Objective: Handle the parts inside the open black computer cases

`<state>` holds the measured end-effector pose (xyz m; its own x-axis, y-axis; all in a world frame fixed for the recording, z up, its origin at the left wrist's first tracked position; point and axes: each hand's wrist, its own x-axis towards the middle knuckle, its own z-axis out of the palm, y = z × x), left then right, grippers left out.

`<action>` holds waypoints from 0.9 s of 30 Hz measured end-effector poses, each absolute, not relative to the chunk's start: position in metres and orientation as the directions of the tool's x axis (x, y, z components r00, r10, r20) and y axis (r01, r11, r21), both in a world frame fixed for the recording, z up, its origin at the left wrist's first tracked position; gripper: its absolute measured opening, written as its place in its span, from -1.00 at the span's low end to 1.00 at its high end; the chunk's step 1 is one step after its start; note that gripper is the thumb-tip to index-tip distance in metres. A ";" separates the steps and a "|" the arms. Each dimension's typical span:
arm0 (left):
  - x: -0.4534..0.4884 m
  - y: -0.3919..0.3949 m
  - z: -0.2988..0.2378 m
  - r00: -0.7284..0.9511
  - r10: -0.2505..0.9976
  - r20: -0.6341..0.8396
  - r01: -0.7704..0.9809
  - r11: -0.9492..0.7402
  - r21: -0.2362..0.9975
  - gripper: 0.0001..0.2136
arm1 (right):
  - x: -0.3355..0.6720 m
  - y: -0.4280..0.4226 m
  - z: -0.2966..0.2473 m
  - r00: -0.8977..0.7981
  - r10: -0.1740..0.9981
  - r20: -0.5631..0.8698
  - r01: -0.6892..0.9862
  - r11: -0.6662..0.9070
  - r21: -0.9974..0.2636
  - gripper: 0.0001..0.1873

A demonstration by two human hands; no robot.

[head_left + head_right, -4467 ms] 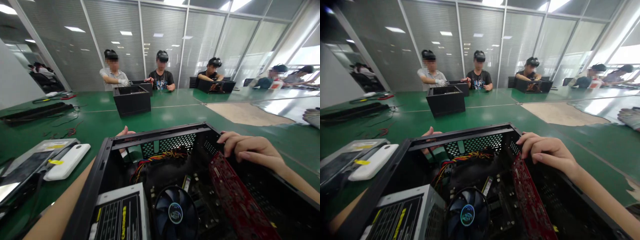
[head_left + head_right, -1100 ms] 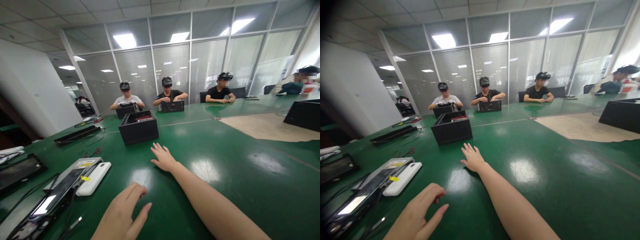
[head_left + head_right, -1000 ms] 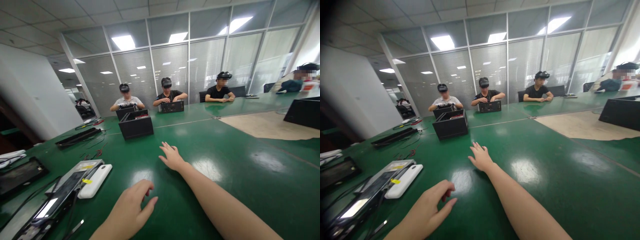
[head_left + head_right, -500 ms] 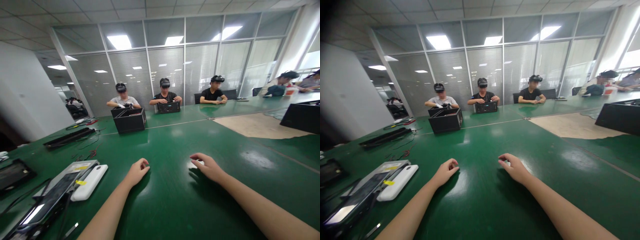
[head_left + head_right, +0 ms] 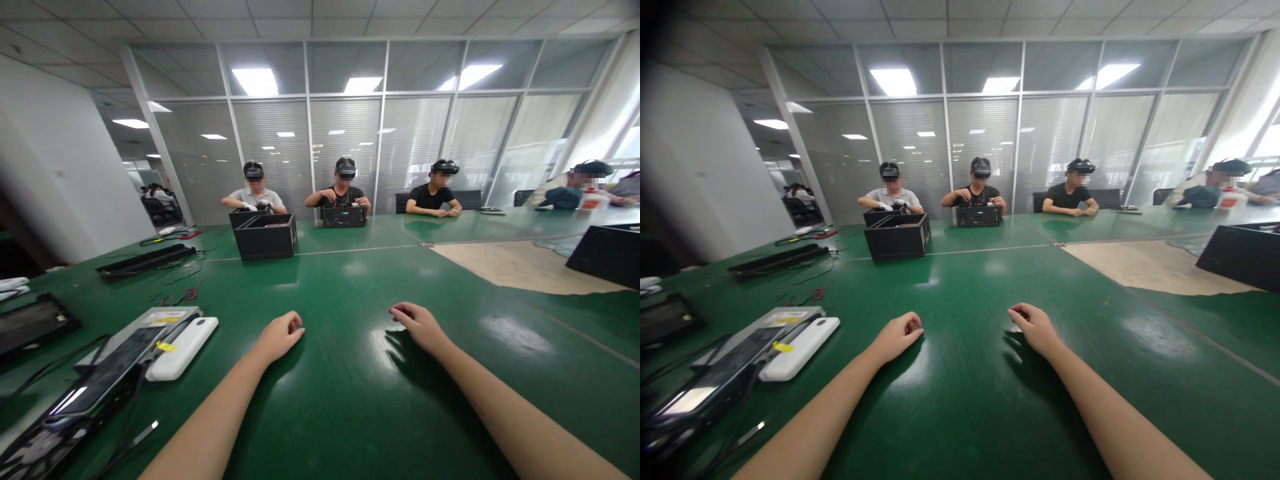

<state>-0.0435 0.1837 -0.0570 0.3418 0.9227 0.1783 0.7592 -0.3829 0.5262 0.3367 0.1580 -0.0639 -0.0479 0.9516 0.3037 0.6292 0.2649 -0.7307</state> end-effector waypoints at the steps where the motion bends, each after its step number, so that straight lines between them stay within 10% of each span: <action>1: -0.044 0.184 -0.058 0.348 0.921 0.175 0.764 -0.387 0.517 -0.79 | 0.337 0.158 -0.064 -0.053 0.954 0.296 0.632 0.262 -0.729 -0.54; 27: -0.042 0.186 -0.057 0.351 0.924 0.151 0.814 -0.381 0.437 -0.82 | 0.330 0.158 -0.066 -0.103 0.960 0.259 0.684 0.257 -0.683 -0.65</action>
<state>-0.0419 0.1859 -0.0574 0.3515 0.9240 0.1509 0.8144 -0.3812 0.4375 0.3302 0.1583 -0.0663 -0.1035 0.9604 0.2586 0.6837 0.2575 -0.6828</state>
